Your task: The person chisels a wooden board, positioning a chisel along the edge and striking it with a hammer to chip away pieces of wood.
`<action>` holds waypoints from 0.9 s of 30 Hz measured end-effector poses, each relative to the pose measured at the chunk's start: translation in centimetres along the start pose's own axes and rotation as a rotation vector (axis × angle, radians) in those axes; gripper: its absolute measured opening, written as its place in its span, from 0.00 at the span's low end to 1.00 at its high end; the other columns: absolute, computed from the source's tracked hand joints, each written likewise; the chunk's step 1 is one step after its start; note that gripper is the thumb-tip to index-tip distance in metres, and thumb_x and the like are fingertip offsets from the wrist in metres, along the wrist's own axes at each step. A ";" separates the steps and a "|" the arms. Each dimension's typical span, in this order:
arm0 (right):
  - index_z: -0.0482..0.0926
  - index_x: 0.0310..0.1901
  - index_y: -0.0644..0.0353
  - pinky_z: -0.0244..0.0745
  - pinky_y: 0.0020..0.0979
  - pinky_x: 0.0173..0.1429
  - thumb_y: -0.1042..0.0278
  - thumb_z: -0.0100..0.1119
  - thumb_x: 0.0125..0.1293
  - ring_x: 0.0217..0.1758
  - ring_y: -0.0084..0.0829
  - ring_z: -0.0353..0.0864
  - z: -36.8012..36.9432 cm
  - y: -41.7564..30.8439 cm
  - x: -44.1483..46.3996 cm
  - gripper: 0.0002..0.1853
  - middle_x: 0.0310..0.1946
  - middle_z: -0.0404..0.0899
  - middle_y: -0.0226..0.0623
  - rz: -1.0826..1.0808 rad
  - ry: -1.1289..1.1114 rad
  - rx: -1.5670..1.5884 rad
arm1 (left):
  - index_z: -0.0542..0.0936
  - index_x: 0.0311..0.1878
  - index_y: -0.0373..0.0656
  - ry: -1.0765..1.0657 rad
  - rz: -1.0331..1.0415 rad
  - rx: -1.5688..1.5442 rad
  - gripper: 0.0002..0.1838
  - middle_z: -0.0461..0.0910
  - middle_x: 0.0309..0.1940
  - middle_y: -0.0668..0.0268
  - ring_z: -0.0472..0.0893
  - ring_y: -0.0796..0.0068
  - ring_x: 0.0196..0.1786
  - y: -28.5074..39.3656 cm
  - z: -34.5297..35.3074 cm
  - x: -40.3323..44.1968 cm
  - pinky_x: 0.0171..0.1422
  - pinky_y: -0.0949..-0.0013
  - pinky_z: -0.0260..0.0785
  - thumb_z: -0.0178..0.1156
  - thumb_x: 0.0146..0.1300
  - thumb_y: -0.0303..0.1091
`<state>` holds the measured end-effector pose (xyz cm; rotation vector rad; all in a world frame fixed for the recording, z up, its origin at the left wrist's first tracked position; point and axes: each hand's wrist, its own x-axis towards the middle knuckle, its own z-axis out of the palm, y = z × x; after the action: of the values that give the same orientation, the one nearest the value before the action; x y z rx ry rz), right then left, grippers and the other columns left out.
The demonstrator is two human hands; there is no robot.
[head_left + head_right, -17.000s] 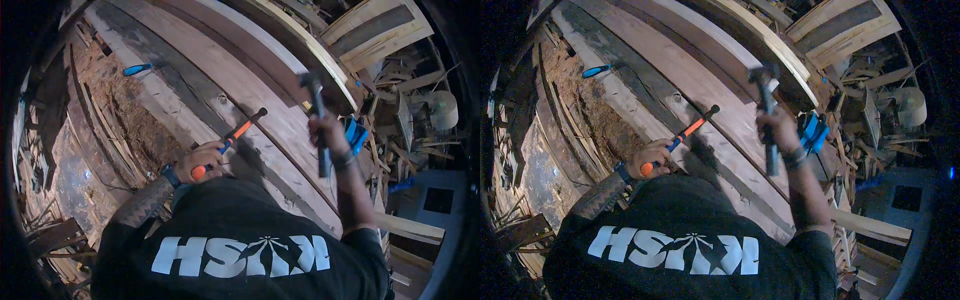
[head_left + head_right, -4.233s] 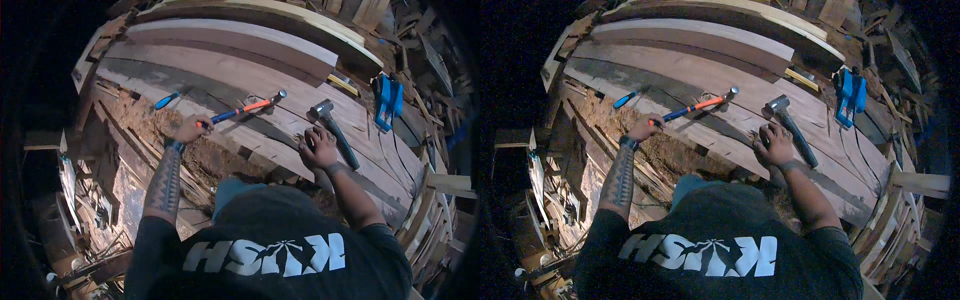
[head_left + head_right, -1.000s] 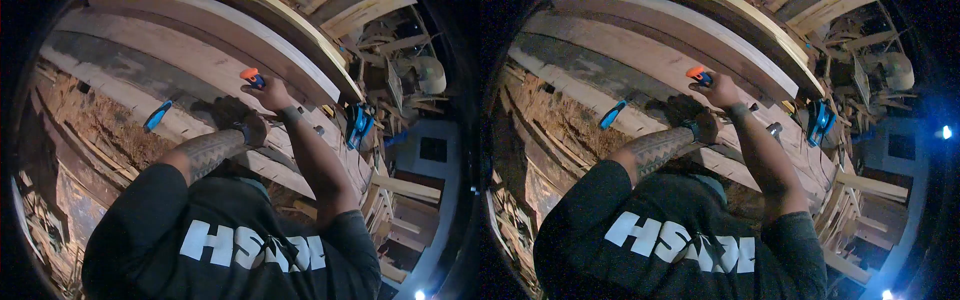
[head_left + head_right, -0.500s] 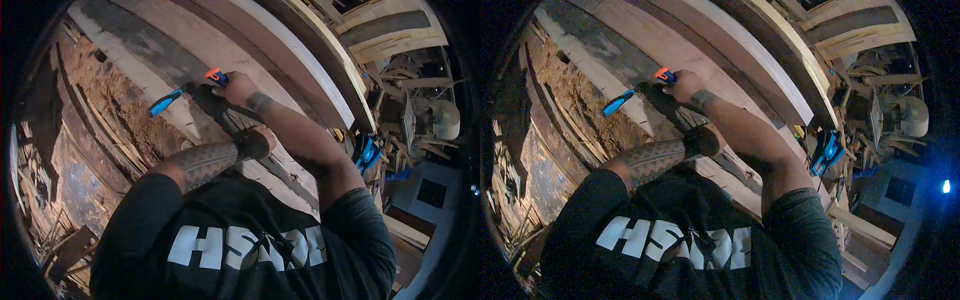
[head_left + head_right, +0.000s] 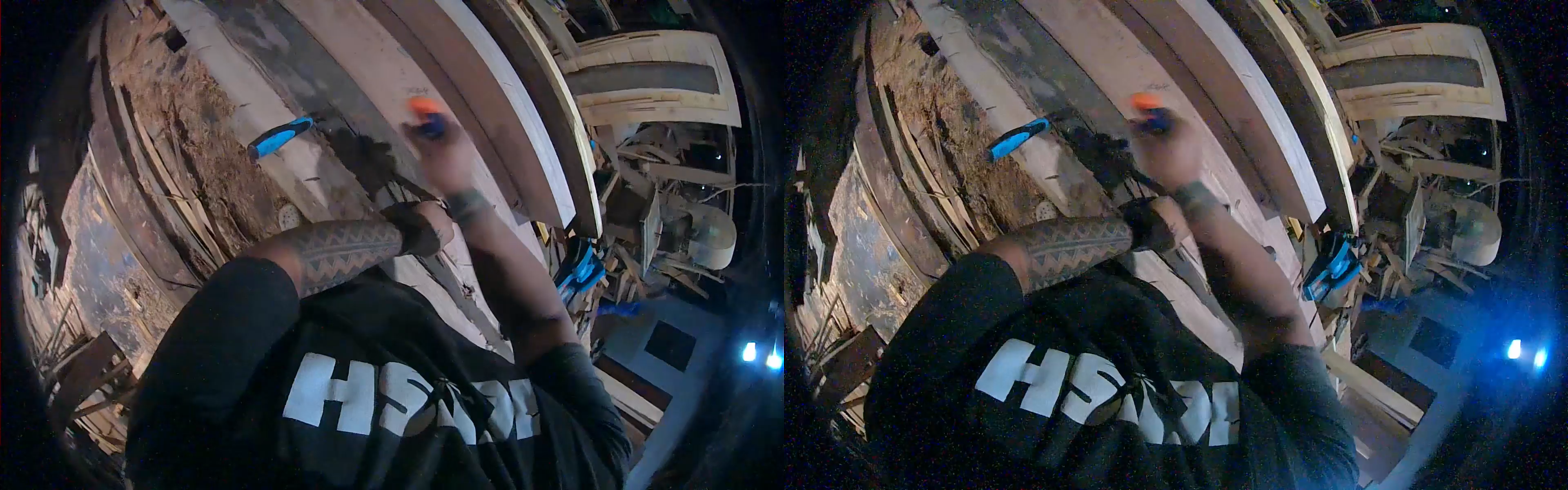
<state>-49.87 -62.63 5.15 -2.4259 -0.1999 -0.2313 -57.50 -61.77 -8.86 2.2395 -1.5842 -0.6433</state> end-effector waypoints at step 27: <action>0.83 0.49 0.66 0.80 0.32 0.53 0.74 0.81 0.50 0.44 0.26 0.85 -1.3 -1.7 -2.5 0.24 0.41 0.87 0.36 0.199 -0.486 0.412 | 0.84 0.58 0.41 1.066 -0.210 -1.534 0.18 0.84 0.45 0.68 0.80 0.82 0.47 -3.2 -10.9 -15.4 0.53 0.76 0.71 0.65 0.73 0.43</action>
<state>-52.82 -62.34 6.62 -2.0327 -0.1956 0.4525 -53.49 -46.12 1.47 1.0749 -0.0717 -0.3245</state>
